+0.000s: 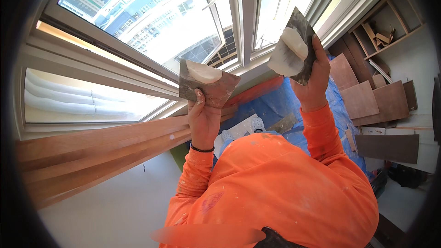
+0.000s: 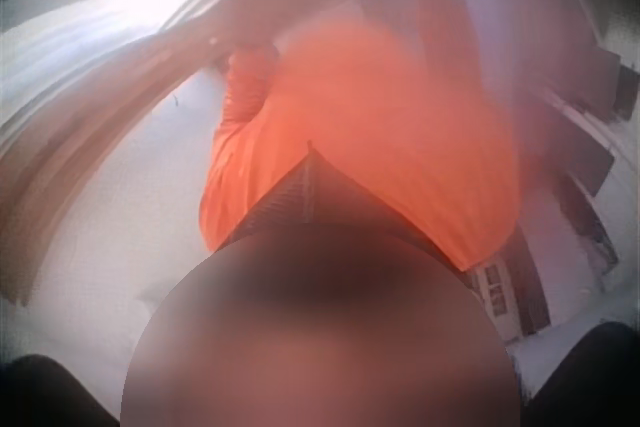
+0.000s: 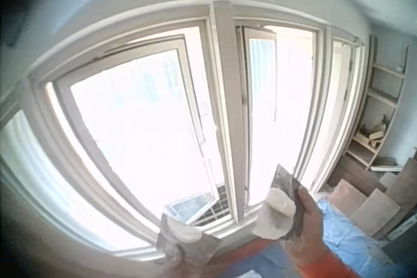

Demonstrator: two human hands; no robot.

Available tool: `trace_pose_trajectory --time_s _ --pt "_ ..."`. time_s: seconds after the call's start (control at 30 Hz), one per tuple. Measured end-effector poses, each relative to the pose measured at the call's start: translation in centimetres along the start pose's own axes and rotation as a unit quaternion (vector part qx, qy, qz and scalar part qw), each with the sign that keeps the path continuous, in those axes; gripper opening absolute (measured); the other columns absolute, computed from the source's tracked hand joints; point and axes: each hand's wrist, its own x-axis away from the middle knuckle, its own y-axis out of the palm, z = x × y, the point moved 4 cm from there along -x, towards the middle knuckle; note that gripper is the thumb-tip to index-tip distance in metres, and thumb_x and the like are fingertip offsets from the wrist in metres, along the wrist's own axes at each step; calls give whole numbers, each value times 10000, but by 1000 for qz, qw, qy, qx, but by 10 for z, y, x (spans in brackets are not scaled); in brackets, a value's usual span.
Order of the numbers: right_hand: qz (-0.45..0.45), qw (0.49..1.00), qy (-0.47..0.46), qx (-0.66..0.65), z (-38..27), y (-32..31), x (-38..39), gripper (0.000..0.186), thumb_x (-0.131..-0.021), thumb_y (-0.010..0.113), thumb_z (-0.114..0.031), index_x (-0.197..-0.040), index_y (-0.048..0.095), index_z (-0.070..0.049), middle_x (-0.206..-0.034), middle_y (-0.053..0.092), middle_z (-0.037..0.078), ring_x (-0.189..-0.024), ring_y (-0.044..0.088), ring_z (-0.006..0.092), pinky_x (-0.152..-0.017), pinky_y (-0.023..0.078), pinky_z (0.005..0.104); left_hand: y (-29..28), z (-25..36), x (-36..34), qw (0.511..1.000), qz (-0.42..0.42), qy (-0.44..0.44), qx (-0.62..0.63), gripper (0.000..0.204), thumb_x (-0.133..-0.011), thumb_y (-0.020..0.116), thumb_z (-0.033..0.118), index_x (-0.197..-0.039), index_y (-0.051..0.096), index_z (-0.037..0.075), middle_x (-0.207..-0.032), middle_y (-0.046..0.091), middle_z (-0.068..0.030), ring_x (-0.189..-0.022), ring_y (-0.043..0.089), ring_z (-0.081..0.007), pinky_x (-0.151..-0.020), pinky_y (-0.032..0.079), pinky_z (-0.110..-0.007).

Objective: The person scoops plaster from a hawk onto a trowel and applies it to the ceiling near a window. The person repeatedly smooths the plaster on the ceiling surface using the trowel.

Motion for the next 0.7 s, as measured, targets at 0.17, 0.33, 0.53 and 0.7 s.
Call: trace_pose_trajectory --time_s 0.17,0.33,0.53,0.7 --pt "65 996 65 2 -9 -34 3 394 -1082 461 -333 -1344 587 -67 -1266 687 94 -1139 684 266 -987 573 435 23 41 -10 996 34 83 30 444 -1070 519 161 -1484 399 53 -1470 514 -97 -1363 509 -272 -1157 434 -473" --pt "121 990 13 71 -38 -69 8 420 -1075 442 -367 -1361 582 -94 -1288 679 85 -1131 694 263 -918 612 442 132 170 -15 910 -76 406 -20 409 -1058 560 130 -1437 451 23 -1375 575 -80 -1262 577 -212 -1086 498 -392" --pt "57 971 -38 230 -81 -129 -4 387 -1046 502 -347 -1334 613 -113 -1248 674 69 -1147 649 211 -886 568 346 280 316 25 613 -110 780 -59 311 -1071 565 174 -1334 572 10 -1225 637 -33 -1104 596 -103 -1020 478 -347" --pt "-1 805 -251 537 -110 -98 25 485 -956 725 -152 -1360 564 63 -1365 607 200 -1254 579 310 -1092 458 421 375 382 29 522 3 853 -16 423 -1089 498 216 -1431 468 -30 -1305 596 -102 -1125 578 -190 -966 441 -380"
